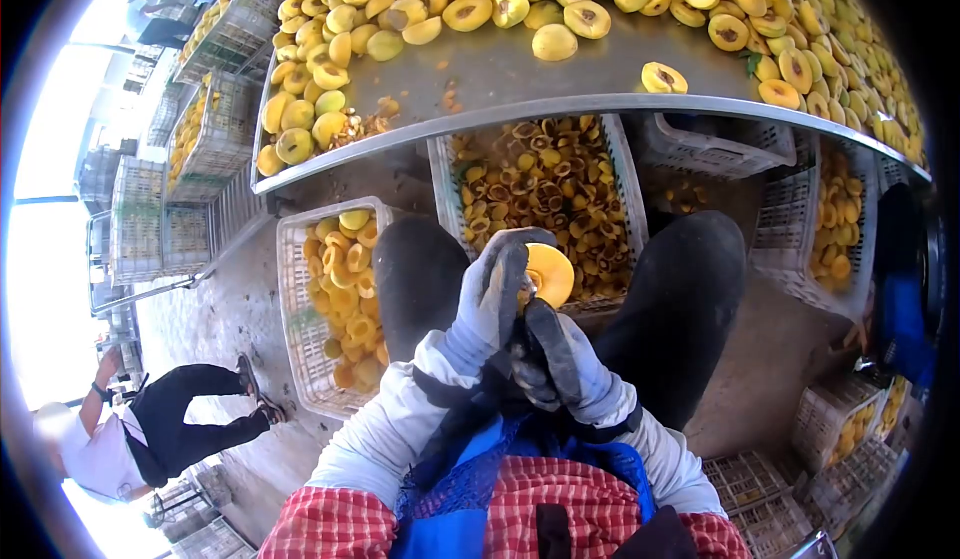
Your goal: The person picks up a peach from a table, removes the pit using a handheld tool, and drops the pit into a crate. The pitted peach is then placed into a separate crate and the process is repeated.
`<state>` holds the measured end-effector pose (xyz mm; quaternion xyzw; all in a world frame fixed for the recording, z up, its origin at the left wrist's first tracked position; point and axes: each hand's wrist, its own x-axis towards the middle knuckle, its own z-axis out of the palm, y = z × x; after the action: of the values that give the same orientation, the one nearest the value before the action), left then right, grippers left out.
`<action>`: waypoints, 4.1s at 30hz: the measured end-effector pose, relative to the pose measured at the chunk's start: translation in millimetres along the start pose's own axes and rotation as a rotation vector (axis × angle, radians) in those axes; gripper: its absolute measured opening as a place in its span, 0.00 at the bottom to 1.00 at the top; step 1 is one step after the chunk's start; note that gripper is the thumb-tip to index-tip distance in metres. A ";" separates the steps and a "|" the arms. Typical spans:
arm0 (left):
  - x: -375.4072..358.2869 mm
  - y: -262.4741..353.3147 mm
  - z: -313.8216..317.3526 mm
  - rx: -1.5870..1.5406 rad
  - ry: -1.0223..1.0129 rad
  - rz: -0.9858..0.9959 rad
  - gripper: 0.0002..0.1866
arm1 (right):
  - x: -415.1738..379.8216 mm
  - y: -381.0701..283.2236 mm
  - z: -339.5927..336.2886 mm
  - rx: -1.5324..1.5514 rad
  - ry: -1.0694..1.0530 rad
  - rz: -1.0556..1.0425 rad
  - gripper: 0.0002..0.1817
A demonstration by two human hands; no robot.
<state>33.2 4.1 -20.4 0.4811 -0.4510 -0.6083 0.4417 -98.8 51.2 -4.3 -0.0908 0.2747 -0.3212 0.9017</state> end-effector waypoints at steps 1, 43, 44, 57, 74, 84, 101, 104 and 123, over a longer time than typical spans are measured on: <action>1.0 -2.2 -3.8 -0.088 -0.060 -0.072 0.20 | 2.4 -1.9 1.2 0.153 -0.048 0.143 0.30; 137.4 105.1 -256.3 1.387 0.832 0.101 0.40 | 48.2 -15.4 -47.8 -0.042 0.581 -0.089 0.25; 132.5 101.6 -285.4 1.542 0.876 -0.065 0.39 | 51.5 -14.7 -52.8 -0.056 0.542 -0.058 0.25; 128.4 51.0 -363.7 0.757 0.752 0.290 0.26 | 102.8 -7.3 -15.5 -0.321 0.700 -0.033 0.25; 10.8 -7.2 -9.5 -0.177 -0.567 -0.018 0.32 | 129.2 -124.1 38.0 0.207 -0.236 -0.617 0.25; 63.8 89.5 -16.4 0.384 -0.911 -0.097 0.32 | 136.8 -182.9 28.0 -1.629 0.383 -1.250 0.19; 574.7 171.8 -343.2 1.539 0.666 0.263 0.41 | 344.9 -547.2 -22.0 -2.408 1.048 -0.911 0.23; 603.8 187.0 -367.9 1.489 0.623 0.415 0.40 | 379.0 -570.1 -29.0 -2.437 1.122 -0.816 0.23; 429.2 87.0 -231.3 0.925 -0.336 0.150 0.39 | 316.0 -411.8 -16.9 -2.201 0.499 -0.288 0.26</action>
<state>206.7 -459.1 -46.0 0.4882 -0.7719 -0.3802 0.1455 -123.0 -467.5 -16.5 -0.7974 0.5665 -0.0152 0.2072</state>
